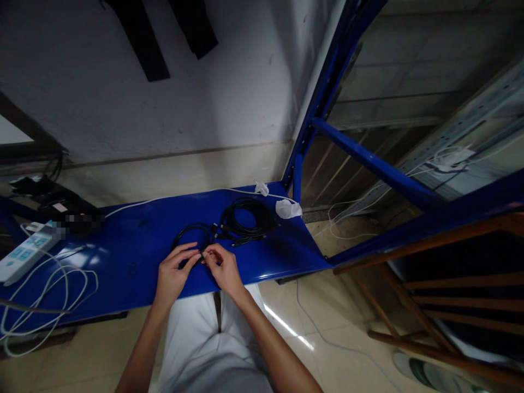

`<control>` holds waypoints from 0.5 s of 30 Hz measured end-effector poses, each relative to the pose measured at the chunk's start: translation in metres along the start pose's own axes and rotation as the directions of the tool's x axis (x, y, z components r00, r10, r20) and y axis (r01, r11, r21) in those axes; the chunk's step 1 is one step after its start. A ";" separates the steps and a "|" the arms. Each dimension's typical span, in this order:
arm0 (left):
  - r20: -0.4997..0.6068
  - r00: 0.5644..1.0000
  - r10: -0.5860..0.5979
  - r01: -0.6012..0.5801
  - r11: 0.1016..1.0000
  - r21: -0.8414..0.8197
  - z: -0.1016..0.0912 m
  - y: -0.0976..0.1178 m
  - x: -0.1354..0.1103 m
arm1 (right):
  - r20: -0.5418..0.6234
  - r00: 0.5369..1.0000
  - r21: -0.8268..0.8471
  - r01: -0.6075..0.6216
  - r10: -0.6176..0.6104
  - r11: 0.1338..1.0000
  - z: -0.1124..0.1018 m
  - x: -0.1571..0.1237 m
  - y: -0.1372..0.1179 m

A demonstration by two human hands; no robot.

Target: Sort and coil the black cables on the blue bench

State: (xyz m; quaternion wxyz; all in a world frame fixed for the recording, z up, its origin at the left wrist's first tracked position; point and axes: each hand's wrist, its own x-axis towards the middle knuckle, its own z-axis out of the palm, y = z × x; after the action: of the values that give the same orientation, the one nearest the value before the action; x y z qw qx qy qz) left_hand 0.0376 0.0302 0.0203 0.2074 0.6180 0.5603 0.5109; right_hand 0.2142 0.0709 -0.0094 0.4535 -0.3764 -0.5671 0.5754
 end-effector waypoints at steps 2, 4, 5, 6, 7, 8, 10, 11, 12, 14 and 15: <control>0.010 1.000 -0.026 0.026 0.999 -0.018 0.001 -0.002 0.000 | 0.002 1.000 -0.008 0.004 -0.004 1.000 0.000 0.000 0.001; 0.013 0.999 -0.033 0.033 0.999 -0.030 0.003 -0.004 -0.001 | 0.004 1.000 -0.017 0.010 -0.010 1.000 0.000 0.000 0.002; 0.016 0.999 -0.032 0.033 0.999 -0.034 0.005 -0.005 -0.002 | 0.003 1.000 -0.022 0.013 -0.013 1.000 0.000 0.000 0.002; 0.018 0.999 -0.030 0.030 0.999 -0.039 0.006 -0.005 -0.003 | -0.001 1.000 -0.028 0.015 -0.015 0.999 0.001 0.000 0.003; 0.019 0.999 -0.027 0.028 0.999 -0.042 0.007 -0.006 -0.004 | -0.006 1.000 -0.034 0.017 -0.017 0.999 0.001 0.000 0.002; 0.020 1.000 -0.024 0.024 0.999 -0.042 0.008 -0.006 -0.005 | -0.009 1.000 -0.041 0.017 -0.017 0.999 0.001 0.000 0.002; 0.017 1.000 -0.012 0.012 0.999 -0.030 0.010 -0.006 -0.007 | -0.007 1.000 -0.054 0.017 -0.018 0.998 0.001 -0.001 0.001; 0.016 1.000 -0.003 0.003 1.000 -0.021 0.010 -0.006 -0.008 | -0.005 1.000 -0.062 0.022 -0.022 0.998 0.001 -0.001 -0.001; 0.019 1.000 0.008 -0.007 1.000 -0.012 0.011 -0.006 -0.009 | -0.004 1.000 -0.070 0.031 -0.031 0.997 0.001 -0.001 -0.002; 0.025 0.999 0.035 -0.035 0.999 0.007 0.013 -0.007 -0.010 | -0.013 0.998 -0.094 0.061 -0.062 0.994 0.001 -0.001 -0.003; 0.027 0.998 0.049 -0.049 0.999 0.018 0.014 -0.007 -0.011 | -0.022 0.997 -0.112 0.077 -0.080 0.991 0.000 0.000 -0.004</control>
State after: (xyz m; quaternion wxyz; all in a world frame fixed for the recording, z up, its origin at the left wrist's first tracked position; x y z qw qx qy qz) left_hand 0.0481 0.0268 0.0043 0.1964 0.6402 0.5469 0.5026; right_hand 0.2142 0.0700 -0.0054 0.4616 -0.3858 -0.6067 0.5195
